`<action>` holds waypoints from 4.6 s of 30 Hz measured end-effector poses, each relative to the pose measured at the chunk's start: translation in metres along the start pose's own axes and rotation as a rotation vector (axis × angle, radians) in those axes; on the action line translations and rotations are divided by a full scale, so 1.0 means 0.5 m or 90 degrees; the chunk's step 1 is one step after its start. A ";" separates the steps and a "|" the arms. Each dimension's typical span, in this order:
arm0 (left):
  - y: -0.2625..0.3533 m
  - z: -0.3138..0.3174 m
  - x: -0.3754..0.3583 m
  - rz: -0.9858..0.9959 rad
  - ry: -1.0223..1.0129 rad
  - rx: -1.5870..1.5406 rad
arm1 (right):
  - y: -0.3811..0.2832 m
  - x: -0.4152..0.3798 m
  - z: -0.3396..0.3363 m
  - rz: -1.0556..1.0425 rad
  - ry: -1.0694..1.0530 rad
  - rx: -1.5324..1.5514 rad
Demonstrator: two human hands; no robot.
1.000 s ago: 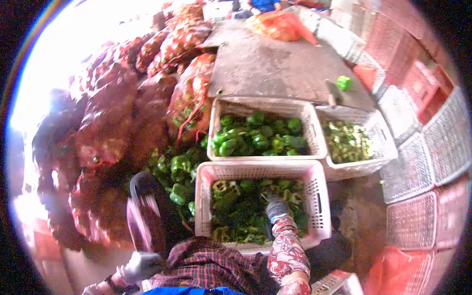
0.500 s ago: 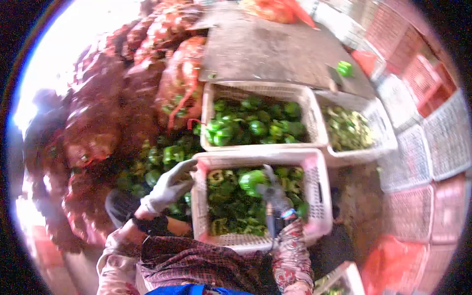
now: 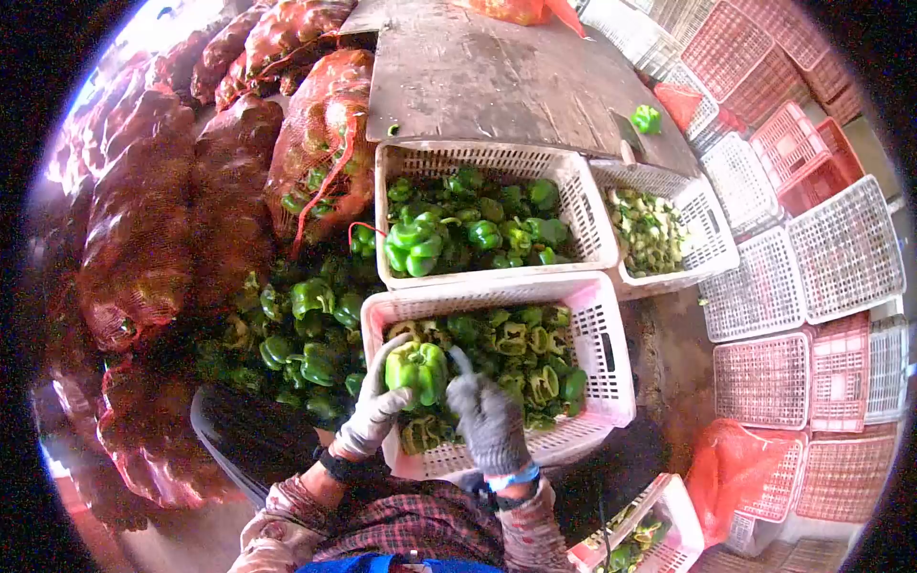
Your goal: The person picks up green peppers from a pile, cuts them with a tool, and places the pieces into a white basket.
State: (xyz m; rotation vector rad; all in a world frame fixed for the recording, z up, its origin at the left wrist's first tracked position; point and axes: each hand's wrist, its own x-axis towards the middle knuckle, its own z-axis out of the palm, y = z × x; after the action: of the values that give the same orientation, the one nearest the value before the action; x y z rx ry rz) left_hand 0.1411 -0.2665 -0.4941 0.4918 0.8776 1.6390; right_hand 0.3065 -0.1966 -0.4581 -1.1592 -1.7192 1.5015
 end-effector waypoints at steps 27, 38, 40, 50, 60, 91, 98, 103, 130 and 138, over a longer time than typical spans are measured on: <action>0.026 0.010 0.034 0.110 0.066 0.086 | 0.060 -0.089 0.030 0.014 0.069 -0.162; -0.024 0.015 -0.041 -0.091 -0.086 0.194 | 0.045 -0.019 -0.013 -0.013 -0.173 -0.149; -0.027 0.009 -0.054 -0.111 -0.094 0.218 | 0.044 -0.030 -0.020 0.045 -0.203 -0.116; -0.131 -0.012 -0.047 -0.197 -0.102 -0.152 | 0.064 -0.063 -0.117 0.233 -0.253 0.304; -0.028 0.049 -0.006 -0.137 -0.083 -0.017 | 0.076 -0.062 -0.090 0.221 0.069 0.032; -0.080 0.012 0.034 -0.074 0.184 0.239 | 0.152 0.000 -0.135 0.308 0.299 0.256; -0.068 0.024 0.088 0.044 0.061 0.590 | 0.058 0.318 -0.521 0.236 0.277 0.057; 0.032 -0.027 0.219 0.362 0.361 0.838 | 0.198 0.580 -0.885 0.151 0.257 0.153; 0.028 0.069 0.054 0.232 0.080 -0.067 | -0.108 -0.010 0.021 -0.063 0.006 -0.140; -0.009 0.042 -0.021 0.384 0.039 0.301 | -0.119 -0.084 0.017 -0.119 0.000 -0.363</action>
State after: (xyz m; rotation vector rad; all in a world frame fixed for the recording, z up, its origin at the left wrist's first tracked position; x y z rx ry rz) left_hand 0.1618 -0.2701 -0.4829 1.1220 1.2517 1.9893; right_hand 0.3044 -0.2372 -0.3968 -1.2149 -2.2656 0.9193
